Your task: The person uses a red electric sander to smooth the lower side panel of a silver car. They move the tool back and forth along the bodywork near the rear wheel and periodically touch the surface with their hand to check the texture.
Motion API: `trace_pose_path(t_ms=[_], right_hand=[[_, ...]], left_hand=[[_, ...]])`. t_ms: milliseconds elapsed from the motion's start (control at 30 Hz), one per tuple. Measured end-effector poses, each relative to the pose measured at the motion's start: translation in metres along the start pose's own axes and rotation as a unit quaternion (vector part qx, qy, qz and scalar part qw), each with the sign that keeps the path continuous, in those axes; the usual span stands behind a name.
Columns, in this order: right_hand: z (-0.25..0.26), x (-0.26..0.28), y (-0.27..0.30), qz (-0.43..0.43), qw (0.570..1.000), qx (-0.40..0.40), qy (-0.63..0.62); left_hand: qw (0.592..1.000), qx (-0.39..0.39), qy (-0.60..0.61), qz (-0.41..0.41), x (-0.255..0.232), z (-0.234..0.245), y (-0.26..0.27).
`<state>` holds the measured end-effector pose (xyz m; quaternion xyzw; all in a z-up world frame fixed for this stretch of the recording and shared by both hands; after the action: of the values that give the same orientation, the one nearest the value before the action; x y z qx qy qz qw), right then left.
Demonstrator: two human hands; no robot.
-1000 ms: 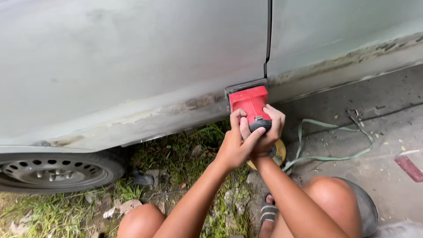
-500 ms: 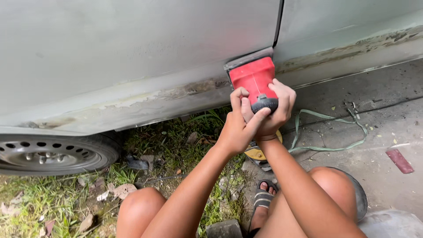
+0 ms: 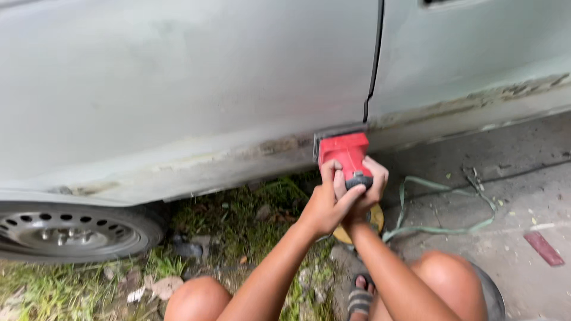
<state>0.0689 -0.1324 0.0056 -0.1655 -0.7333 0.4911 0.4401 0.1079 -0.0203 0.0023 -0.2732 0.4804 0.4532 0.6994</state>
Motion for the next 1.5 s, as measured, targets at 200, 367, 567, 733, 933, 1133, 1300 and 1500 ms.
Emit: trace_pose_path(t_ms=[200, 367, 567, 733, 933, 1133, 1300, 1500], right_hand=[[-0.004, 0.060, -0.066, 0.048, 0.999, 0.021, -0.004], [0.000, -0.001, -0.005, 0.003, 1.000, 0.014, -0.009], [0.000, 0.031, -0.038, 0.049, 0.999, 0.021, -0.002], [-0.007, -0.003, -0.013, 0.002, 1.000, 0.001, -0.022], [0.003, 0.023, -0.029, 0.034, 0.999, 0.022, -0.021], [-0.009, -0.011, -0.008, -0.036, 0.999, 0.037, 0.000], [-0.004, -0.001, -0.019, 0.033, 0.999, 0.028, -0.001], [0.001, -0.043, 0.052, -0.071, 0.996, 0.058, 0.002]], left_hand=[[0.999, -0.035, 0.034, -0.017, -0.041, 0.015, 0.006], [1.000, -0.015, 0.001, -0.013, -0.008, 0.003, 0.002], [0.998, -0.049, 0.027, -0.030, -0.023, 0.008, 0.006], [1.000, -0.014, -0.002, -0.015, -0.011, 0.008, -0.005], [0.998, -0.042, 0.031, -0.029, -0.018, 0.006, 0.002], [1.000, -0.012, 0.016, 0.010, -0.014, 0.005, 0.002], [0.998, -0.033, 0.049, -0.025, -0.016, 0.001, 0.000], [0.999, 0.013, 0.036, 0.026, 0.043, -0.019, -0.002]])
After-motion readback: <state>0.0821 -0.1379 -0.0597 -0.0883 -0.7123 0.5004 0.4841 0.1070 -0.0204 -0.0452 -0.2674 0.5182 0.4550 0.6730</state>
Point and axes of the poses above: each hand's wrist, its own y-axis away from the middle knuckle, its own z-axis out of the back of the hand, x = y × z, the point moved 10 cm from there along -y, towards the middle knuckle, and after that the axes turned 5 degrees about x, right-handed, at the moved point
